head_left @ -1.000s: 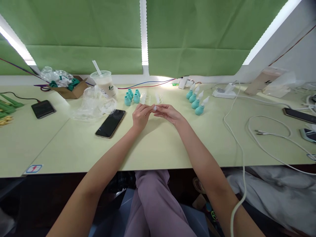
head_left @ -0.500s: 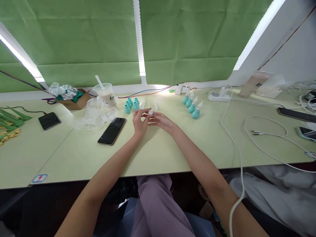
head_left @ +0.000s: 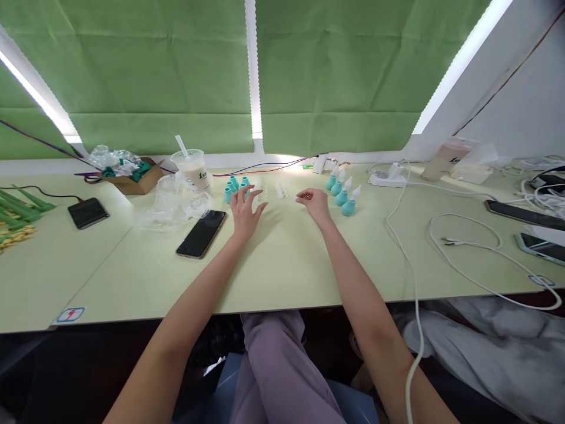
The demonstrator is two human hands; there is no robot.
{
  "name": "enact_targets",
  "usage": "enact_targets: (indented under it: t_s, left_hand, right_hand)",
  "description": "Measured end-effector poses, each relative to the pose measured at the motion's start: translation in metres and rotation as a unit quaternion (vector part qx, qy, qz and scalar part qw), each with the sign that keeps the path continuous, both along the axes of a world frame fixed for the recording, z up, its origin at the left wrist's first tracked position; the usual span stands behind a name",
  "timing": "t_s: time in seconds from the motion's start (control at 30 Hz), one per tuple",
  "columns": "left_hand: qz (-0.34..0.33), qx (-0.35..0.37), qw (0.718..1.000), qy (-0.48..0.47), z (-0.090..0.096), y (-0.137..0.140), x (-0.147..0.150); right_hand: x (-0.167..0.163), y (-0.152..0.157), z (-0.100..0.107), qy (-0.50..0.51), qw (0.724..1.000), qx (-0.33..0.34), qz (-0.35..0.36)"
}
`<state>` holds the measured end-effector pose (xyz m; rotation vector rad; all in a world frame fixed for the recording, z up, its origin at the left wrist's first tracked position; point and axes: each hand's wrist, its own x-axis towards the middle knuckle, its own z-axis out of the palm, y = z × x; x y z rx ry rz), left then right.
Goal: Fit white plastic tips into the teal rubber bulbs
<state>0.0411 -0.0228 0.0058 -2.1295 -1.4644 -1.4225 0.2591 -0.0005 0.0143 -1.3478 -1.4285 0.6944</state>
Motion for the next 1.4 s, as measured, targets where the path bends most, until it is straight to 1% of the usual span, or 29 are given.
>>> enact_targets:
  t_s: [0.03,0.07,0.13,0.17,0.23,0.3,0.4,0.47,0.57,0.63,0.7,0.77,0.87,0.93,1.03,1.1,1.17,1.23,1.33,1.4]
  left_hand:
    - [0.018,-0.002,1.000,-0.005,0.001,0.003,-0.005]
    - [0.037,-0.006,0.999,-0.011,0.001,0.006,-0.010]
    - [0.071,-0.020,0.997,-0.021,0.001,0.012,-0.018]
    - [0.084,-0.031,0.996,-0.022,0.001,0.014,-0.022]
    - [0.101,-0.056,0.993,-0.017,-0.002,0.017,-0.026]
    - [0.108,-0.083,0.991,0.001,-0.006,0.019,-0.028]
    - [0.103,-0.114,0.987,0.036,-0.011,0.021,-0.027]
    - [0.081,-0.123,0.987,0.066,-0.014,0.022,-0.026]
    - [0.038,-0.130,0.983,0.125,-0.017,0.021,-0.024]
    - [0.022,-0.141,0.977,0.160,-0.018,0.021,-0.023]
    - [0.018,-0.149,0.972,0.180,-0.020,0.020,-0.023]
    - [0.020,-0.147,0.972,0.183,-0.019,0.019,-0.023]
    - [0.021,-0.137,0.978,0.158,-0.016,0.019,-0.022]
    - [0.011,-0.135,0.983,0.123,-0.013,0.018,-0.021]
    - [-0.014,-0.139,0.989,0.050,-0.010,0.018,-0.020]
    - [-0.038,-0.143,0.989,-0.007,-0.011,0.021,-0.020]
    - [-0.062,-0.144,0.986,-0.059,-0.014,0.025,-0.021]
    - [-0.079,-0.148,0.981,-0.097,-0.018,0.030,-0.024]
    - [-0.094,-0.165,0.974,-0.120,-0.020,0.035,-0.027]
    - [-0.102,-0.175,0.971,-0.127,-0.021,0.036,-0.028]
  right_hand:
    - [0.007,0.002,-0.003,-0.083,0.995,0.016,-0.044]
    - [0.013,0.004,-0.006,-0.161,0.984,0.022,-0.072]
    - [0.020,0.006,-0.013,-0.287,0.953,0.007,-0.096]
    - [0.021,0.006,-0.016,-0.331,0.938,-0.011,-0.103]
    - [0.020,0.006,-0.021,-0.380,0.917,-0.044,-0.114]
    - [0.019,0.006,-0.024,-0.386,0.911,-0.062,-0.128]
    - [0.018,0.007,-0.023,-0.355,0.921,-0.073,-0.145]
    - [0.017,0.006,-0.021,-0.340,0.925,-0.066,-0.158]
    - [0.012,0.002,-0.016,-0.341,0.922,-0.021,-0.184]
    - [0.004,-0.002,-0.014,-0.348,0.918,0.016,-0.190]
    - [-0.008,-0.007,-0.013,-0.363,0.914,0.053,-0.171]
    - [-0.021,-0.012,-0.013,-0.383,0.910,0.084,-0.134]
    - [-0.040,-0.016,-0.014,-0.394,0.909,0.109,-0.080]
    - [-0.052,-0.012,-0.016,-0.385,0.915,0.107,-0.056]
    - [-0.068,0.005,-0.018,-0.376,0.923,0.077,-0.026]
    - [-0.078,0.020,-0.019,-0.385,0.922,0.047,-0.009]
    - [-0.087,0.033,-0.020,-0.393,0.919,0.013,-0.011]
    - [-0.095,0.042,-0.021,-0.385,0.922,-0.017,-0.032]
    - [-0.102,0.049,-0.023,-0.354,0.933,-0.031,-0.062]
    - [-0.103,0.050,-0.023,-0.332,0.940,-0.032,-0.068]
